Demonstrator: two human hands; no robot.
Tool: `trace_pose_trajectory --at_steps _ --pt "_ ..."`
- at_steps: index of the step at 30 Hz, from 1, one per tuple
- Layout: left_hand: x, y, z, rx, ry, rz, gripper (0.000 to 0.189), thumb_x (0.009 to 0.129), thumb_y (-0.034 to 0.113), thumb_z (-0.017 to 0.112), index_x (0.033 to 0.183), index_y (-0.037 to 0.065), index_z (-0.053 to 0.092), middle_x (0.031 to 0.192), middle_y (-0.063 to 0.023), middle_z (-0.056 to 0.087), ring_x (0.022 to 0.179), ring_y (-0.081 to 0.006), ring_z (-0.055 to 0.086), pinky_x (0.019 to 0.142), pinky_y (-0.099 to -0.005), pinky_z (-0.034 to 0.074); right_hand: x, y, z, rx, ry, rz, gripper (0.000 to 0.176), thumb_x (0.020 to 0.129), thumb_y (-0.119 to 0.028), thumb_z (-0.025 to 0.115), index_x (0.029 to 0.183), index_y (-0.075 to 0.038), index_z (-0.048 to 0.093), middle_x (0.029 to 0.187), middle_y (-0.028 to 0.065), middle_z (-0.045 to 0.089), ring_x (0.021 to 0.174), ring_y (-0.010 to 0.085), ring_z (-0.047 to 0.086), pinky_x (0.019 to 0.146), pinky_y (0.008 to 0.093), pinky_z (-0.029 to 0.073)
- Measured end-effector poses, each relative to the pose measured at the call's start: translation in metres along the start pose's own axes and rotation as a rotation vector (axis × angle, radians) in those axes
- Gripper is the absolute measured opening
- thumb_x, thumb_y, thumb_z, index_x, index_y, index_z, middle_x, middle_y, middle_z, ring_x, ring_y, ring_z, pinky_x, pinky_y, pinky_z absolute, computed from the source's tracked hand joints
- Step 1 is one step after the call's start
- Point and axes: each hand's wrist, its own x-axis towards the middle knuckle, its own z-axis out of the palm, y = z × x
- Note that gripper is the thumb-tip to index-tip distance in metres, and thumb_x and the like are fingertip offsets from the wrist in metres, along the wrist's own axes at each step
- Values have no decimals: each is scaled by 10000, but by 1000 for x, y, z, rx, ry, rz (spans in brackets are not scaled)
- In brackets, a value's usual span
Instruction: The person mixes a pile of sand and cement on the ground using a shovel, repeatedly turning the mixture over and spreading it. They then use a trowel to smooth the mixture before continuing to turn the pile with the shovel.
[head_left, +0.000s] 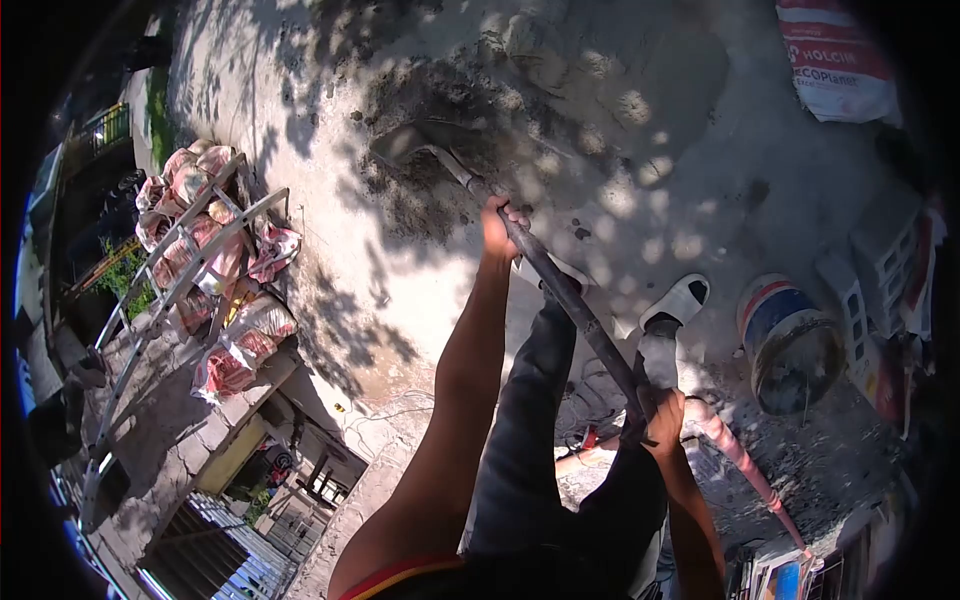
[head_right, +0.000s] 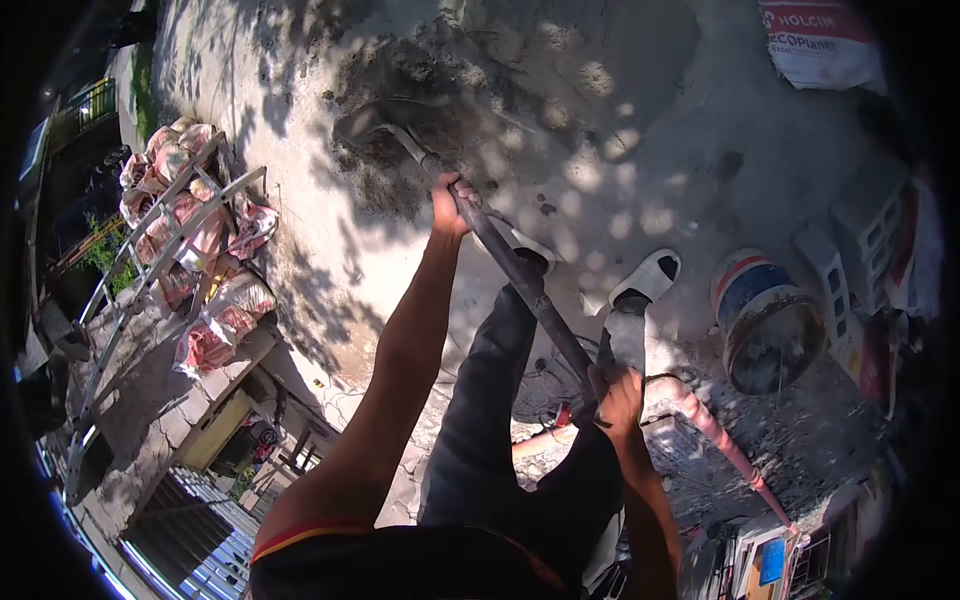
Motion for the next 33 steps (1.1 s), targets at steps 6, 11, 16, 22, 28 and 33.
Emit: trace_pose_trajectory --at_steps 6,11,16,22,28,33 --pt "-52 -37 35 76 -48 -4 132 757 137 465 647 134 391 518 36 369 443 -93 388 479 -244 377 -52 15 -25 117 102 283 314 757 -257 534 901 21 511 796 162 513 720 307 499 737 392 379" --pt "-18 -174 16 364 4 87 145 712 118 541 639 59 430 505 -22 395 421 -131 424 398 -251 387 -121 14 -46 794 626 1514 293 741 -176 571 959 -6 475 820 32 491 700 118 446 635 278 387" --pt "-29 -312 33 520 378 -220 131 664 97 551 613 21 457 501 -58 439 372 -162 433 347 -283 355 -192 50 -104 527 1081 1490 208 765 -191 505 858 -5 505 774 40 490 637 139 472 564 246 382" --pt "96 -179 56 353 358 -169 115 641 44 570 677 -7 473 560 -87 465 483 -202 499 458 -330 422 8 90 -68 758 807 1693 166 767 -240 464 743 -82 507 598 -5 463 493 98 436 443 232 322" --pt "162 -5 77 200 14 -47 100 738 122 438 645 99 409 529 -15 378 473 -143 403 474 -265 396 154 66 -20 421 536 962 122 739 -157 556 709 -56 494 520 -3 438 375 89 390 338 225 287" --pt "95 45 75 -208 -232 -89 178 710 137 436 541 125 380 474 28 376 451 -108 397 462 -229 388 152 28 -37 53 478 17 144 735 -161 548 767 -25 513 630 70 504 535 200 479 486 296 374"
